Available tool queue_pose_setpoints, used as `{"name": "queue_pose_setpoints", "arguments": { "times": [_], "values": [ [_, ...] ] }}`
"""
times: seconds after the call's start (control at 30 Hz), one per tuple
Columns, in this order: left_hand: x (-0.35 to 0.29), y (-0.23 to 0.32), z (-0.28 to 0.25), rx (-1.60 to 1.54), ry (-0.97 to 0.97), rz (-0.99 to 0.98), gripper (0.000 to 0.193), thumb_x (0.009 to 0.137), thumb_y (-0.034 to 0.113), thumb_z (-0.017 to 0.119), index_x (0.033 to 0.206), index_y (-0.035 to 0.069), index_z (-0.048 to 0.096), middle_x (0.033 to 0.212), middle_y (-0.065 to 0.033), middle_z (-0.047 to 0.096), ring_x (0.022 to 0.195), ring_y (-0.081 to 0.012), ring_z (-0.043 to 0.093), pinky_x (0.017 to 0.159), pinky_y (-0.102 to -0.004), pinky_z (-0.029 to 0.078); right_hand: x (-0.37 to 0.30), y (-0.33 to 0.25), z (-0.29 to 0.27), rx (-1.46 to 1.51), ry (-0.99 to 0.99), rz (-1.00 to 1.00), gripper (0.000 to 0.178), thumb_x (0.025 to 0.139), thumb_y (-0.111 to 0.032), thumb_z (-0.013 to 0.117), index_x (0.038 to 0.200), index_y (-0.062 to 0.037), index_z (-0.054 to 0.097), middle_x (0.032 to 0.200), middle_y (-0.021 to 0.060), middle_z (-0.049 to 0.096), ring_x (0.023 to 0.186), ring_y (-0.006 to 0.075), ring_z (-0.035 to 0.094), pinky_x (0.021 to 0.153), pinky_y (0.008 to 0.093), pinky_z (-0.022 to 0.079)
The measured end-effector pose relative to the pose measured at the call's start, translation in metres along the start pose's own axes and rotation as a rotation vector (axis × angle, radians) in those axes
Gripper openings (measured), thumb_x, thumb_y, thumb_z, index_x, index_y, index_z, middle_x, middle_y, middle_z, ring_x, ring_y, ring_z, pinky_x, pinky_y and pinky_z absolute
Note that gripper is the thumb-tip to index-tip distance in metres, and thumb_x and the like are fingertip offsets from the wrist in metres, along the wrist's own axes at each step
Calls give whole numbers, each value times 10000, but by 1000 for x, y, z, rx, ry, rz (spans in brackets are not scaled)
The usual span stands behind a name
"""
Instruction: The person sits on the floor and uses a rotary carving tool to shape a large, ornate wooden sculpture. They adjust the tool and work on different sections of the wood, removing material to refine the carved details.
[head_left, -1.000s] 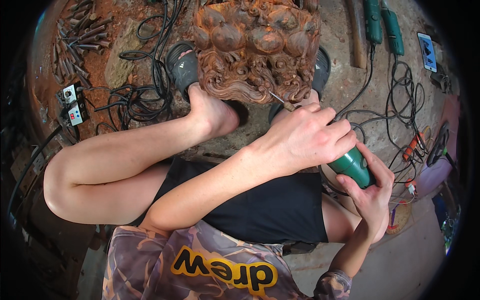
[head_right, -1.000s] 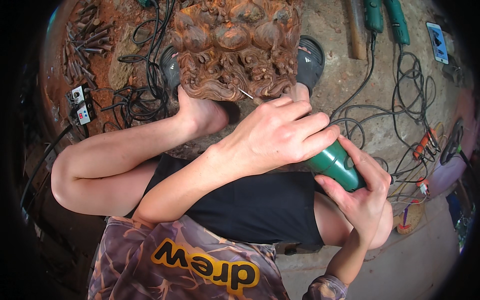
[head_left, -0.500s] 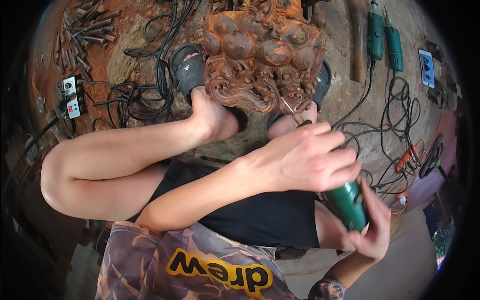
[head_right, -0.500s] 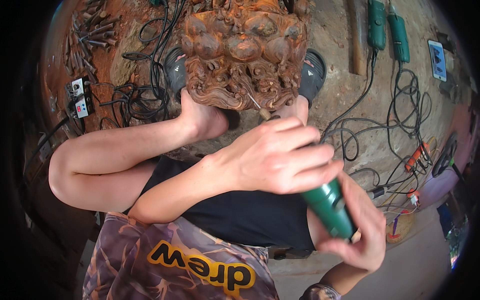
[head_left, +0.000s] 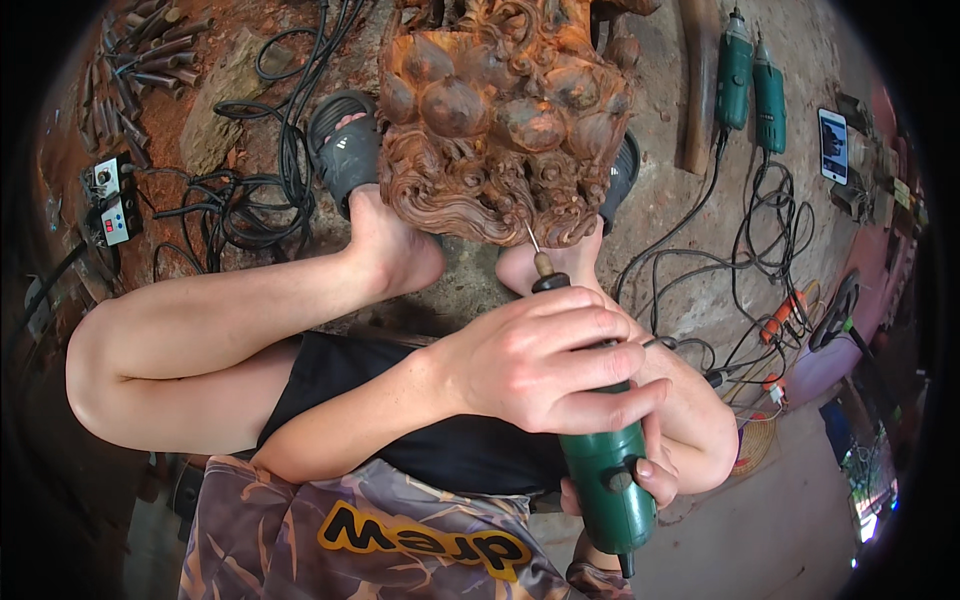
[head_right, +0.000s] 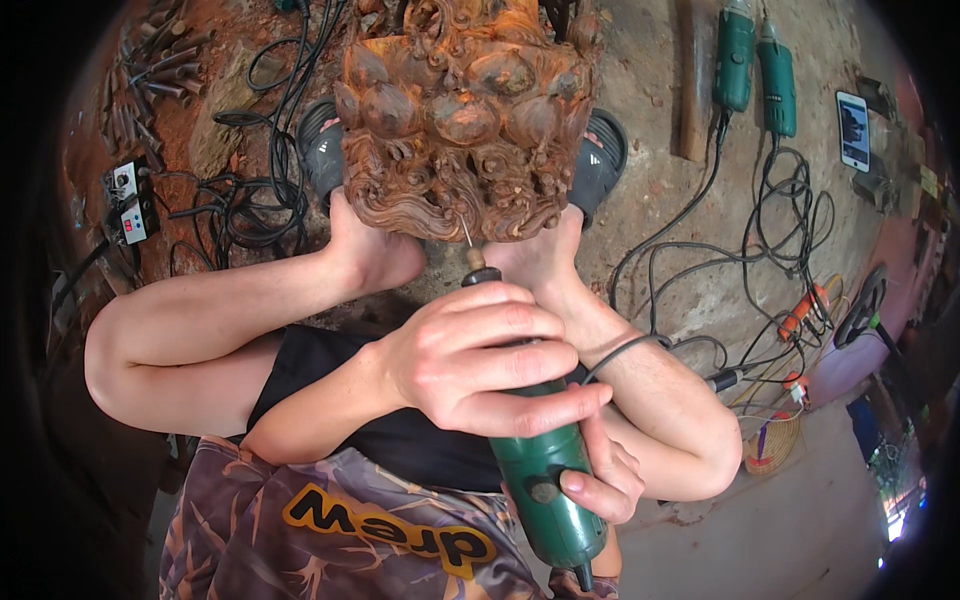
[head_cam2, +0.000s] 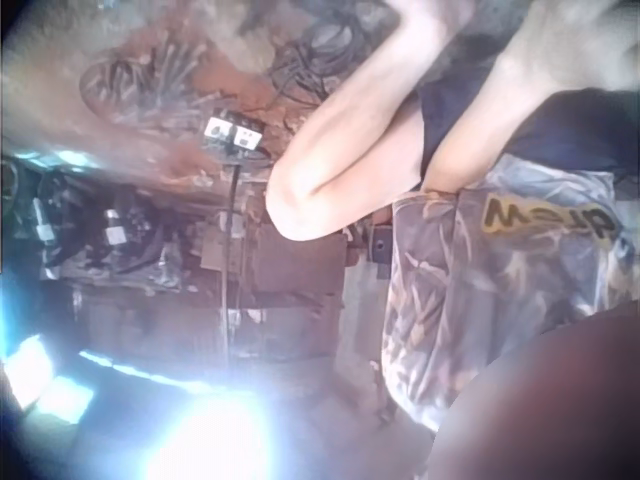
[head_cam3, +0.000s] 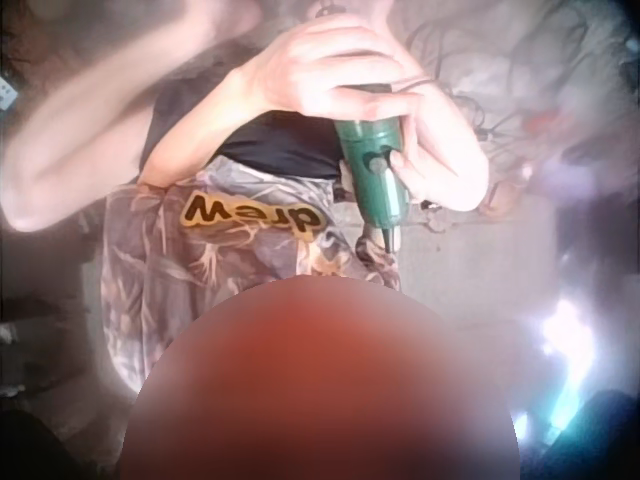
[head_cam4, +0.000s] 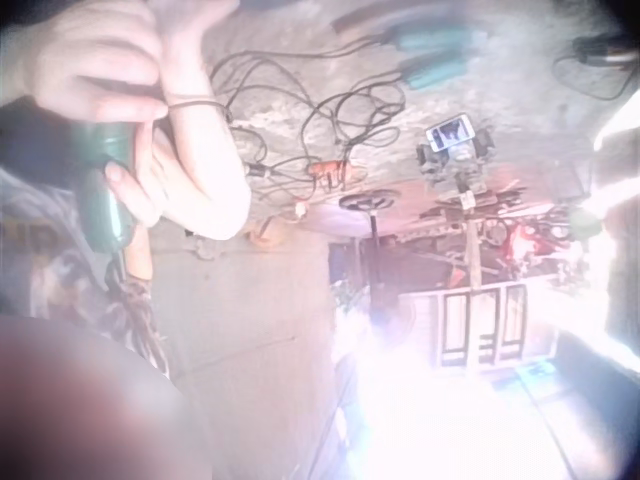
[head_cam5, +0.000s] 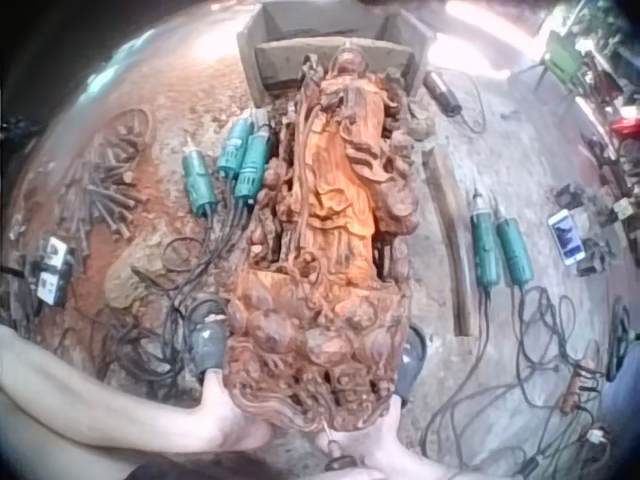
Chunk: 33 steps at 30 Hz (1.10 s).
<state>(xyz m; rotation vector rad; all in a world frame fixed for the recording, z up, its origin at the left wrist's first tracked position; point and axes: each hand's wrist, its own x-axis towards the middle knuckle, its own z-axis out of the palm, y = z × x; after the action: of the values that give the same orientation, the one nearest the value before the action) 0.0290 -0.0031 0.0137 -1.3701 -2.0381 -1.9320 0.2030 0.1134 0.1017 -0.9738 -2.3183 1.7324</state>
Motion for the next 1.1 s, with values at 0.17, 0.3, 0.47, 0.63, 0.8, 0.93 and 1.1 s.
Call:
{"name": "queue_pose_setpoints", "arguments": {
  "times": [0.17,0.3,0.47,0.63,0.8,0.93,1.1],
  "values": [
    [-3,-3,-4,19,-18,-16,357,751,177,779,1100,105,751,956,-41,681,835,-225,680,701,-347,542,8,0,3,21,35,13,677,849,-321,771,1391,27,564,1236,280,703,1153,395,701,992,405,552],
    [-5,-5,-3,4,-15,-27,323,737,164,776,1050,89,741,966,-55,682,843,-233,681,688,-349,544,14,2,2,31,45,8,671,861,-318,752,1408,13,547,1235,273,703,1144,384,702,997,396,548],
    [-6,-6,-4,-47,-24,-8,310,711,159,783,1005,73,738,949,-58,672,836,-241,677,663,-345,547,4,-4,3,38,29,16,665,876,-314,728,1428,-5,524,1234,263,702,1134,369,704,1002,386,543],
    [-9,-4,-5,-55,-34,7,302,704,161,782,989,70,738,943,-66,661,829,-241,672,658,-349,554,-18,-10,0,35,-27,79,659,891,-310,705,1448,-22,502,1232,253,701,1124,355,705,1008,375,538],
    [-15,0,-7,-82,-43,4,302,718,153,774,1005,68,741,944,-68,654,827,-237,668,656,-350,568,-28,-14,-1,40,-65,115,654,905,-306,681,1469,-40,480,1231,244,701,1114,341,707,1013,364,533],
    [-14,5,-11,-87,-78,16,291,739,154,763,1016,66,742,946,-67,652,825,-232,666,654,-345,574,-20,-8,4,-32,-96,-123,623,916,-272,696,1457,-63,470,1256,260,688,1081,349,722,972,372,560],
    [-3,8,-13,-94,-100,57,265,762,162,751,1010,71,738,948,-62,648,824,-226,663,671,-344,576,-11,-8,4,-90,-162,-149,518,922,-138,777,1369,-103,516,1337,364,630,1035,419,755,869,424,641]
  ]
}}
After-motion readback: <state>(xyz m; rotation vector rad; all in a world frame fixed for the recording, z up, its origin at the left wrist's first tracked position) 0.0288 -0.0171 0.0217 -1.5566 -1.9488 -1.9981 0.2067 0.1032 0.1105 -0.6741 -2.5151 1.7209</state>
